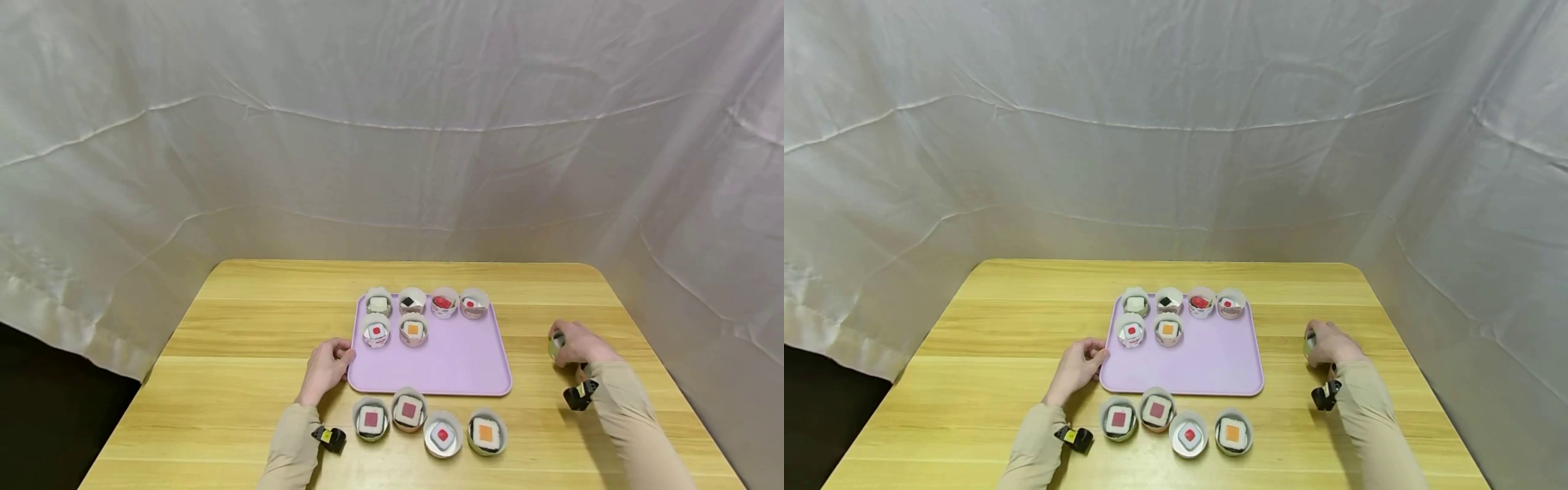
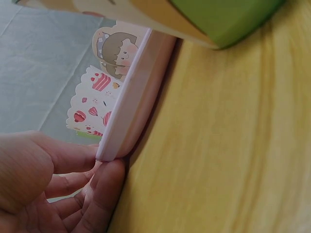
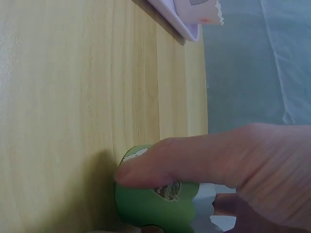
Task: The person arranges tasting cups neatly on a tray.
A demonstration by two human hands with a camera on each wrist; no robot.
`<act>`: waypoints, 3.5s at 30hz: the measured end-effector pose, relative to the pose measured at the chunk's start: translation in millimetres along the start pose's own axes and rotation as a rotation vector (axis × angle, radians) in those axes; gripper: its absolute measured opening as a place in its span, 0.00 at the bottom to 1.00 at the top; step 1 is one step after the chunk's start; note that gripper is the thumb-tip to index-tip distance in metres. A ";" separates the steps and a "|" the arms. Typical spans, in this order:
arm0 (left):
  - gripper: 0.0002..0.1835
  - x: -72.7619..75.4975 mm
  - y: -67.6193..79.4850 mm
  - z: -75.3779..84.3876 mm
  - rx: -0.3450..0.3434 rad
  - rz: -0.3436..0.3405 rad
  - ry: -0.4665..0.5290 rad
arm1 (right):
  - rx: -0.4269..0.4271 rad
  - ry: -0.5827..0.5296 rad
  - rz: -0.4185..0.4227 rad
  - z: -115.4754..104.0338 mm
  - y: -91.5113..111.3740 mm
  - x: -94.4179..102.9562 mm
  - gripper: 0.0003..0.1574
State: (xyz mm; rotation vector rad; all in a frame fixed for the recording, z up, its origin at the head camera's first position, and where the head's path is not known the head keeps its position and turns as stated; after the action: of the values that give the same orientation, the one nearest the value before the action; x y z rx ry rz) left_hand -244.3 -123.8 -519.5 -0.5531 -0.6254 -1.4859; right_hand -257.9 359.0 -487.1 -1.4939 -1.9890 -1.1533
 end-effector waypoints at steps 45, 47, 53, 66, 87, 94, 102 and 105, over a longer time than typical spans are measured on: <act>0.12 0.2 1.5 0.8 -0.008 0.001 -0.003 | 0.140 -0.054 0.293 -6.7 10.9 15.8 0.41; 0.12 0.7 1.2 0.3 -0.009 0.004 -0.007 | 0.156 -0.058 0.317 -9.1 11.4 15.8 0.42; 0.12 0.8 0.7 -0.4 -0.002 0.005 -0.014 | 0.201 -0.067 0.371 -13.0 11.5 14.3 0.41; 0.12 0.1 1.3 -0.7 -0.004 0.003 -0.006 | 0.226 -0.116 0.414 -31.3 10.0 4.1 0.44; 0.12 0.4 0.9 -0.3 -0.003 -0.002 -0.007 | 0.291 -0.111 0.431 -69.6 4.6 -17.3 0.42; 0.12 0.7 1.2 0.0 -0.009 0.002 -0.009 | 0.326 -0.135 0.402 -82.2 0.6 -27.3 0.40; 0.12 0.7 1.3 -0.2 -0.007 0.003 -0.006 | 0.337 -0.139 0.368 -94.7 -2.0 -37.0 0.40; 0.12 0.8 1.5 -0.1 -0.004 0.002 -0.006 | 0.335 -0.143 0.353 -98.9 -3.4 -40.5 0.40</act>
State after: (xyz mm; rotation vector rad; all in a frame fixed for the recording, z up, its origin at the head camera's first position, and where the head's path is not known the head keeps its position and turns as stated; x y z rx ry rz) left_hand -242.9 -124.5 -519.0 -0.5612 -0.6270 -1.4844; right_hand -262.4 255.6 -460.1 -1.6895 -1.7963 -0.5532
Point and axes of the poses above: each hand's wrist, its own y-axis away from the middle knuckle, its own x-axis out of the back of the hand, z = x × y, the point moved 8 cm from there along -y, towards the middle knuckle, and after that the axes turned 10 degrees about -y, right-handed, at the moved point
